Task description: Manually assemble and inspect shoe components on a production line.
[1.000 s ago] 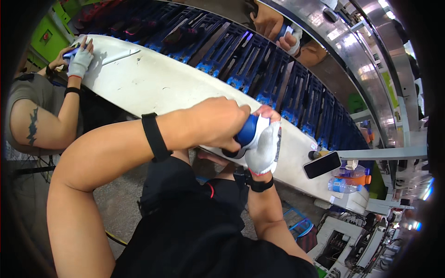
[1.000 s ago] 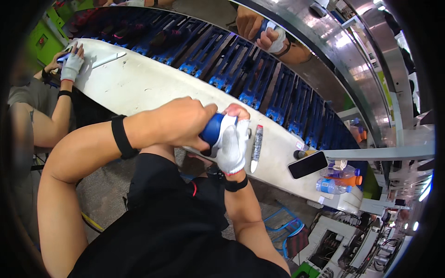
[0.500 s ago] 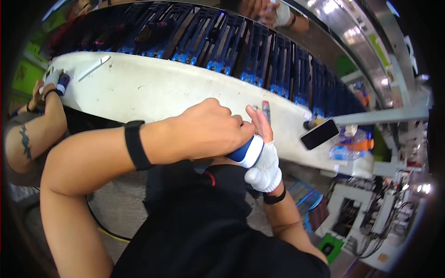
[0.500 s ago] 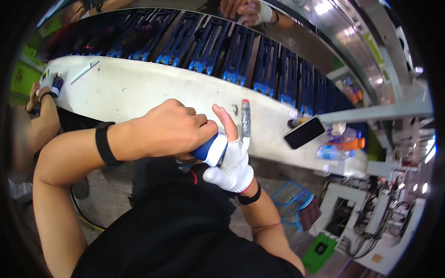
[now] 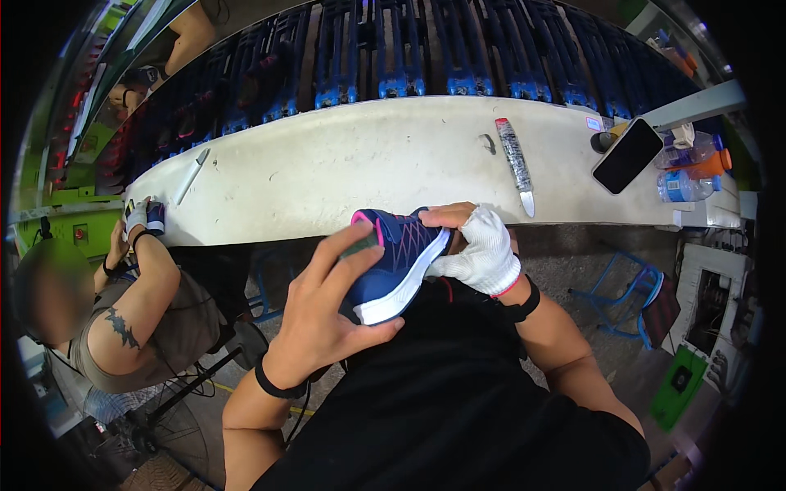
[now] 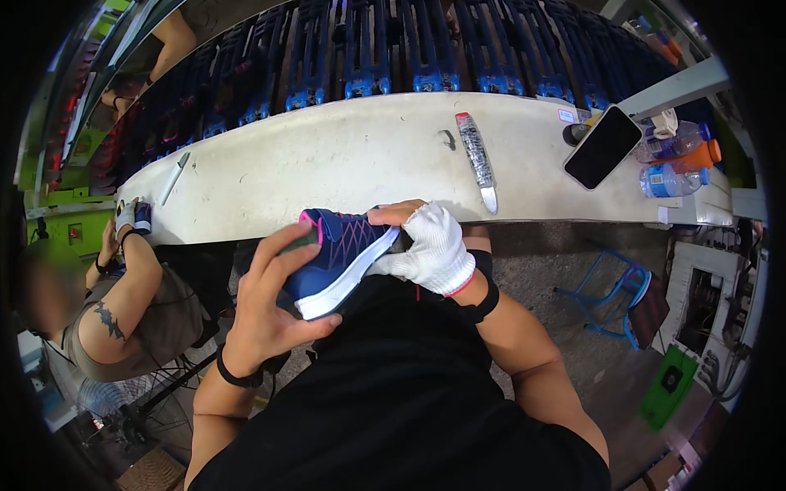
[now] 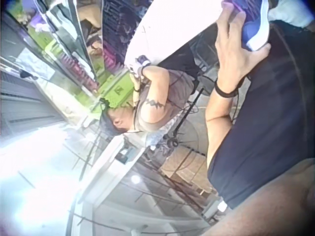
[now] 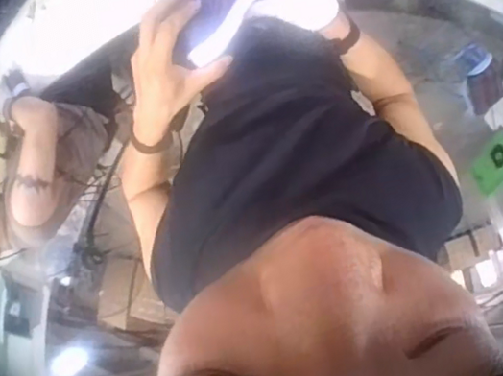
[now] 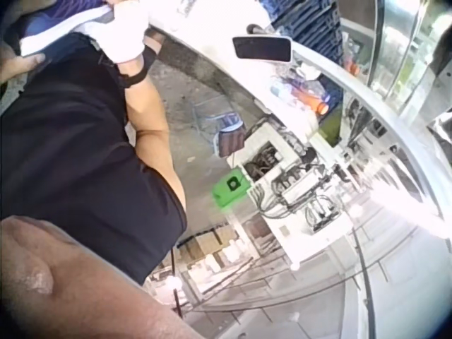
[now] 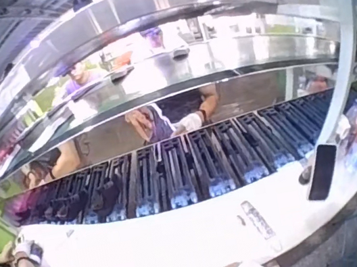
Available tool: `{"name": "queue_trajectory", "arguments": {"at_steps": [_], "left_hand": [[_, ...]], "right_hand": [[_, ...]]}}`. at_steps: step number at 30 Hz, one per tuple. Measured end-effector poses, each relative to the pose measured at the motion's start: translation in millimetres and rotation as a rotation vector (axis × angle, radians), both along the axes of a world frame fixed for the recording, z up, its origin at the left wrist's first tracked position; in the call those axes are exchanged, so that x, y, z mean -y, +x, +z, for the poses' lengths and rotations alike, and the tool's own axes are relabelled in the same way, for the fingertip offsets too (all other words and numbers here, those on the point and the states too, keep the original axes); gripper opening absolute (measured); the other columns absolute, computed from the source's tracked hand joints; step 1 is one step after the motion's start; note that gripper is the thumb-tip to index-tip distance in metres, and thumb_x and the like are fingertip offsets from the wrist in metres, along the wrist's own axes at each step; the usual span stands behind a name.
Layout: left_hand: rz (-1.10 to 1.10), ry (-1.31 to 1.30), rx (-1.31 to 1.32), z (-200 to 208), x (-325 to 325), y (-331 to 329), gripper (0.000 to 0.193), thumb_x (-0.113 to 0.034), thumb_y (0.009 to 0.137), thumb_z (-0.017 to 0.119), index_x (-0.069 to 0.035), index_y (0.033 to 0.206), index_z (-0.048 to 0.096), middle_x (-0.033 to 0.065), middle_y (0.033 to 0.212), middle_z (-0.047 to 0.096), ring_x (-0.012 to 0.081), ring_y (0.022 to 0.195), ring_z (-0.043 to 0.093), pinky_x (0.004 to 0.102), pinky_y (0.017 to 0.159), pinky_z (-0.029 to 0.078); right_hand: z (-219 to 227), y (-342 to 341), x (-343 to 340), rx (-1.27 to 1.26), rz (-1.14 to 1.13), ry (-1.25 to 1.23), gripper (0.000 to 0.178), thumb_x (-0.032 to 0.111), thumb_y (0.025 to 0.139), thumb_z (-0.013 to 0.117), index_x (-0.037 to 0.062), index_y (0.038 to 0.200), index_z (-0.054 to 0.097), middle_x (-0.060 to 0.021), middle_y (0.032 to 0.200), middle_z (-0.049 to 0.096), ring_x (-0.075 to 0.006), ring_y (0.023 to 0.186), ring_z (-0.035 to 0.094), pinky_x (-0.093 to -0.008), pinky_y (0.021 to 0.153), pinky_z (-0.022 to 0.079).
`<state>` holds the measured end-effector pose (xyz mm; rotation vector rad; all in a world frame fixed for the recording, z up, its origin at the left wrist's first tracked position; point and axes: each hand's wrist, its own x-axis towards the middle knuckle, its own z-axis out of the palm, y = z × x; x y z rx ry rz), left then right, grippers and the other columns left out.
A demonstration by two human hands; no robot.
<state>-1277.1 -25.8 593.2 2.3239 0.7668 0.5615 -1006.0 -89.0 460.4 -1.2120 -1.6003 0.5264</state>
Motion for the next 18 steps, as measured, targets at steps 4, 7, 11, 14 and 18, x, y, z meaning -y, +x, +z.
{"name": "queue_trajectory", "arguments": {"at_steps": [4, 7, 11, 14, 18], "left_hand": [[-0.01, 0.054, -0.02, -4, 1, -13, 0.078, -0.026, 0.069, 0.1, -0.004, 0.138, 0.07, 0.0201, 0.149, 0.067, 0.0411, 0.131, 0.072, 0.0476, 0.107, 0.062], [-0.044, 0.099, -0.04, 2, -6, -5, 0.078, -0.026, 0.068, 0.101, -0.002, 0.136, 0.071, 0.0198, 0.146, 0.07, 0.0405, 0.123, 0.076, 0.0447, 0.101, 0.065], [-0.029, -0.124, 0.061, 9, -12, 19, 0.103, -0.037, 0.075, 0.104, -0.002, 0.157, 0.052, 0.0238, 0.162, 0.055, 0.0403, 0.133, 0.072, 0.0453, 0.1, 0.067], [0.011, -0.578, 0.175, 12, -47, 33, 0.102, -0.035, 0.081, 0.101, -0.004, 0.162, 0.048, 0.0229, 0.159, 0.054, 0.0363, 0.136, 0.07, 0.0422, 0.096, 0.068], [0.204, 0.256, 0.139, -75, -207, 43, 0.077, -0.03, 0.087, 0.094, -0.004, 0.151, 0.06, 0.021, 0.143, 0.07, 0.039, 0.128, 0.07, 0.049, 0.104, 0.059]], "right_hand": [[15, 0, -8, 0.036, 0.085, -0.087, 0.068, 0.031, 0.065, 0.104, 0.0075, 0.124, 0.079, -0.0157, 0.12, 0.082, -0.0352, 0.107, 0.078, -0.0423, 0.095, 0.061], [22, 1, -3, 0.115, 0.038, -0.222, 0.063, 0.03, 0.069, 0.101, 0.0102, 0.125, 0.079, -0.0153, 0.123, 0.082, -0.0338, 0.105, 0.078, -0.0419, 0.092, 0.06], [56, -7, 27, 0.138, -0.088, -0.154, 0.095, 0.027, 0.065, 0.108, 0.0064, 0.147, 0.066, -0.0176, 0.139, 0.074, -0.0353, 0.118, 0.075, -0.0427, 0.102, 0.06], [72, -5, 44, 0.119, -0.029, 0.037, 0.117, 0.055, 0.074, 0.104, 0.0039, 0.163, 0.048, -0.0263, 0.155, 0.062, -0.0435, 0.137, 0.066, -0.0493, 0.114, 0.055], [71, 9, 66, 0.116, -0.175, -0.076, 0.126, 0.064, 0.077, 0.099, 0.0023, 0.169, 0.039, -0.0288, 0.16, 0.056, -0.0461, 0.142, 0.062, -0.0521, 0.119, 0.051]]}}
